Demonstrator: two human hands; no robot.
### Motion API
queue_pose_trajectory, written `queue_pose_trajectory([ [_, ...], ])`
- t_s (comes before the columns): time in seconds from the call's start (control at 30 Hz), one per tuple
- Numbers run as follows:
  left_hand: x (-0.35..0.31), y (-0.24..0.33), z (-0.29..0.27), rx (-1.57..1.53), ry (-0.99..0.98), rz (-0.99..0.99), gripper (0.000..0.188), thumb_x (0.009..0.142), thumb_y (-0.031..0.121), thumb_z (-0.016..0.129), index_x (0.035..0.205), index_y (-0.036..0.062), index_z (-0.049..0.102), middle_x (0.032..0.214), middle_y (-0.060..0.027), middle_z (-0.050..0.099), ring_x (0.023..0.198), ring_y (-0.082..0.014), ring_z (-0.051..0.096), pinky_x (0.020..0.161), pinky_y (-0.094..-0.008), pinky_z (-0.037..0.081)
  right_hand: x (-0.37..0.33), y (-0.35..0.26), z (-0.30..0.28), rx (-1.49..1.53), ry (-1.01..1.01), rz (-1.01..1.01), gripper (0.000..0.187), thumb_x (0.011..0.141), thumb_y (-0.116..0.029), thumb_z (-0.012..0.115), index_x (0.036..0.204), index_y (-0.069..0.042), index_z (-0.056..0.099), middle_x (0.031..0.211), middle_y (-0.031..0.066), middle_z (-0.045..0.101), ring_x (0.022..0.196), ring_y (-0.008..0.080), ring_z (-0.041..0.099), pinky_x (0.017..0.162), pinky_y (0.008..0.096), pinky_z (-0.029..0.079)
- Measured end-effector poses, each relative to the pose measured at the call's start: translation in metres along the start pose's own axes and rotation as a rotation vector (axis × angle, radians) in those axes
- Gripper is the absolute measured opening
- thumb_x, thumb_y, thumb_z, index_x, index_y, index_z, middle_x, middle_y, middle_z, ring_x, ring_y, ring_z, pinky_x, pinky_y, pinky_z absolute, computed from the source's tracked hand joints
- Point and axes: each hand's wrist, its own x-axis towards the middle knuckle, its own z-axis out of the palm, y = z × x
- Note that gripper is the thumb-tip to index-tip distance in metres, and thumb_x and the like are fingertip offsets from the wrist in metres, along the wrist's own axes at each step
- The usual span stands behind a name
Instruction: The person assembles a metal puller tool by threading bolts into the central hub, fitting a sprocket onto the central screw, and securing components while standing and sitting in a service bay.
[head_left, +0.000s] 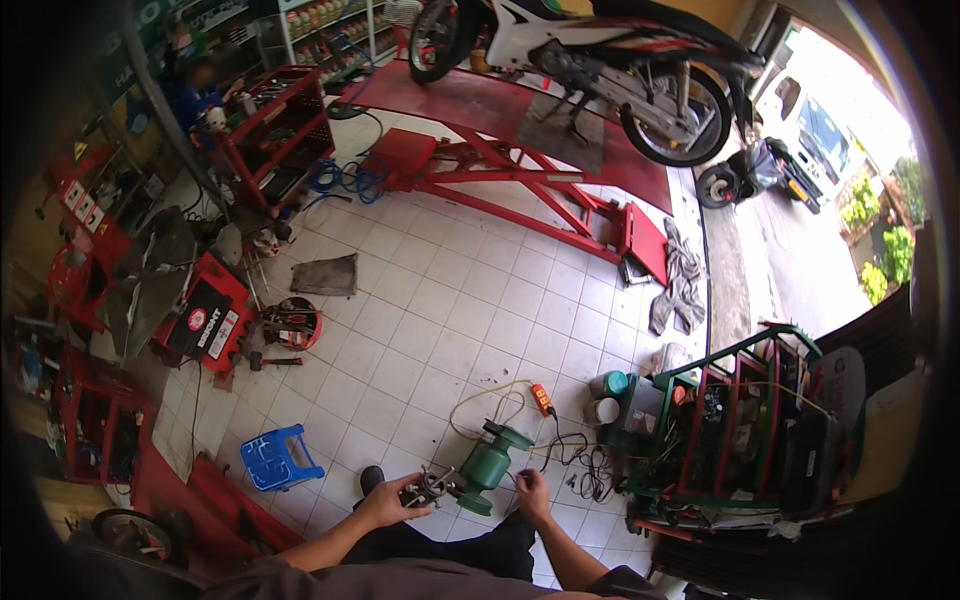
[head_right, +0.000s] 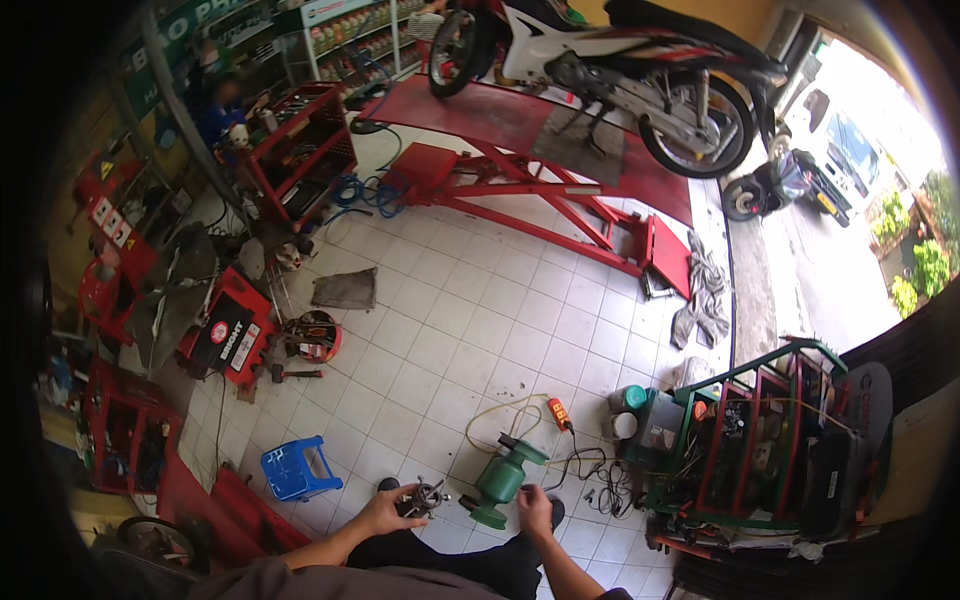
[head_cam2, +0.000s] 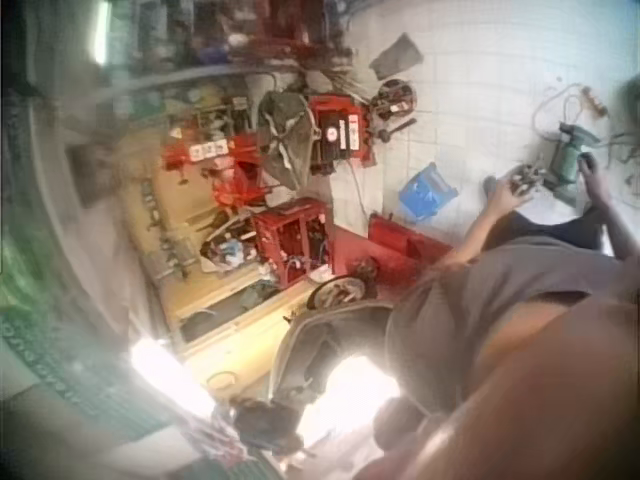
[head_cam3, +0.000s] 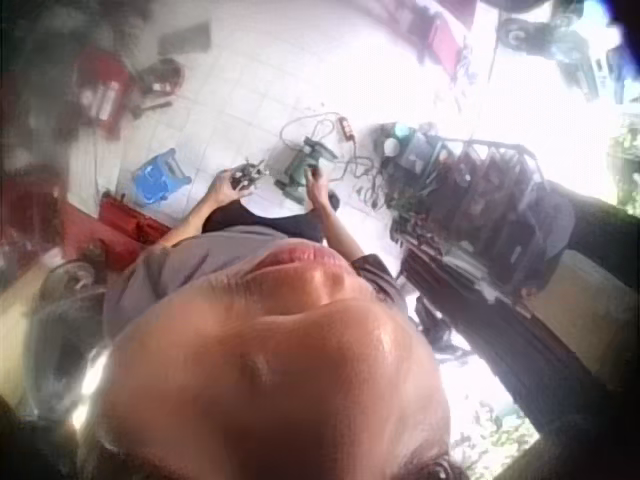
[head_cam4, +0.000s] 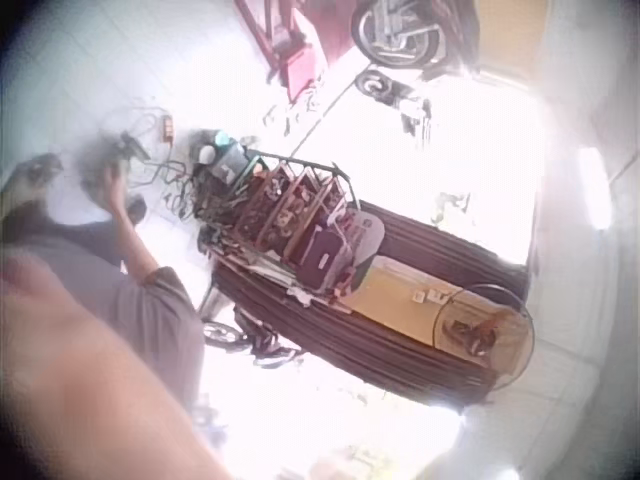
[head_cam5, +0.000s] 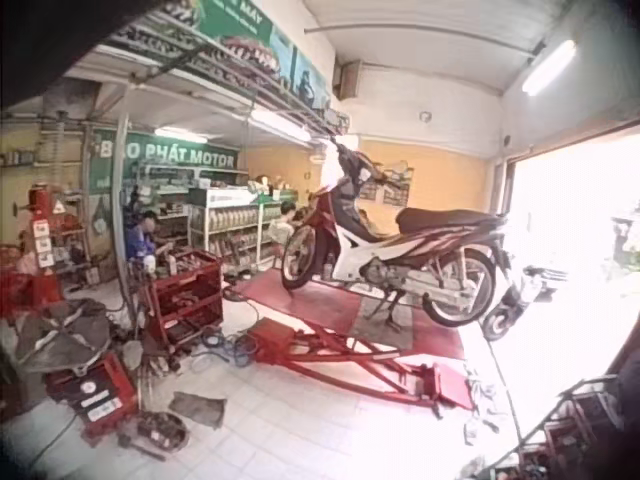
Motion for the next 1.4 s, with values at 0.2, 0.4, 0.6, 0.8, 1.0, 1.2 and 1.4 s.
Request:
queue_pose_trajectory([
  [0.2,-0.122,-0.011,-0.152,-0.111,0.282,-0.107,0.076,0.065,0.034,0.083,0.127,0.0015,0.053,0.101,-0.0164,0.068,0.094,-0.0241,0.066,0.083,-0.0317,0.050,-0.097,-0.300,0.158,0.324,-0.540,-0.155,0.022,0.090,-0.017,0.062,0.099,0.003,0.060,0.079,0.0023,0.061,0.068,0.0077,0.054,0.060,0.0229,0.044],
  [0.4,-0.146,0.003,-0.231,-0.239,0.365,0.170,0.075,0.066,0.021,0.085,0.127,-0.0036,0.050,0.102,-0.0135,0.067,0.094,-0.0131,0.062,0.084,-0.0275,0.048,-0.157,-0.421,0.192,0.065,-0.342,-0.716,0.015,0.083,-0.003,0.066,0.097,-0.003,0.061,0.079,0.0034,0.062,0.067,0.0077,0.053,0.062,0.0227,0.045],
  [0.6,-0.153,0.029,-0.264,-0.358,0.315,0.353,0.075,0.068,0.013,0.083,0.129,-0.0064,0.046,0.110,-0.0127,0.063,0.100,-0.0152,0.060,0.089,-0.0294,0.047,-0.211,-0.475,0.189,0.210,-0.349,-0.807,0.019,0.083,-0.001,0.066,0.101,0.001,0.059,0.093,0.0106,0.070,0.082,0.0129,0.066,0.073,0.0249,0.050],
  [0.8,-0.170,0.037,-0.261,-0.216,0.317,0.447,0.073,0.066,0.015,0.084,0.127,-0.0053,0.049,0.107,-0.0126,0.064,0.098,-0.0178,0.062,0.087,-0.0292,0.048,-0.241,-0.490,0.188,-0.106,-0.289,-1.019,0.020,0.075,-0.002,0.072,0.095,-0.002,0.066,0.085,0.0065,0.069,0.074,0.0143,0.065,0.065,0.0256,0.047],
  [1.0,-0.179,0.031,-0.252,-0.280,0.342,0.467,0.074,0.064,0.017,0.085,0.126,-0.0035,0.051,0.105,-0.0127,0.064,0.098,-0.0191,0.063,0.087,-0.0302,0.048,-0.251,-0.495,0.189,-0.166,-0.408,-1.050,0.022,0.074,-0.003,0.073,0.096,-0.002,0.069,0.086,0.0075,0.069,0.076,0.0165,0.066,0.067,0.0261,0.049],
  [1.2,-0.188,0.022,-0.253,-0.310,0.347,0.507,0.075,0.062,0.020,0.087,0.125,-0.0028,0.052,0.108,-0.0156,0.064,0.099,-0.0221,0.063,0.088,-0.0320,0.048,-0.263,-0.490,0.196,-0.098,-0.483,-0.988,0.023,0.074,0.000,0.073,0.097,-0.001,0.069,0.087,0.0086,0.070,0.077,0.0169,0.068,0.070,0.0269,0.052],
  [1.4,-0.188,0.011,-0.254,-0.242,0.379,0.548,0.073,0.062,0.022,0.087,0.123,-0.0010,0.054,0.104,-0.0149,0.065,0.094,-0.0233,0.064,0.082,-0.0321,0.050,-0.267,-0.488,0.200,-0.163,-0.477,-1.020,0.023,0.073,-0.001,0.074,0.095,-0.002,0.069,0.087,0.0079,0.070,0.080,0.0170,0.067,0.071,0.0274,0.051],
])
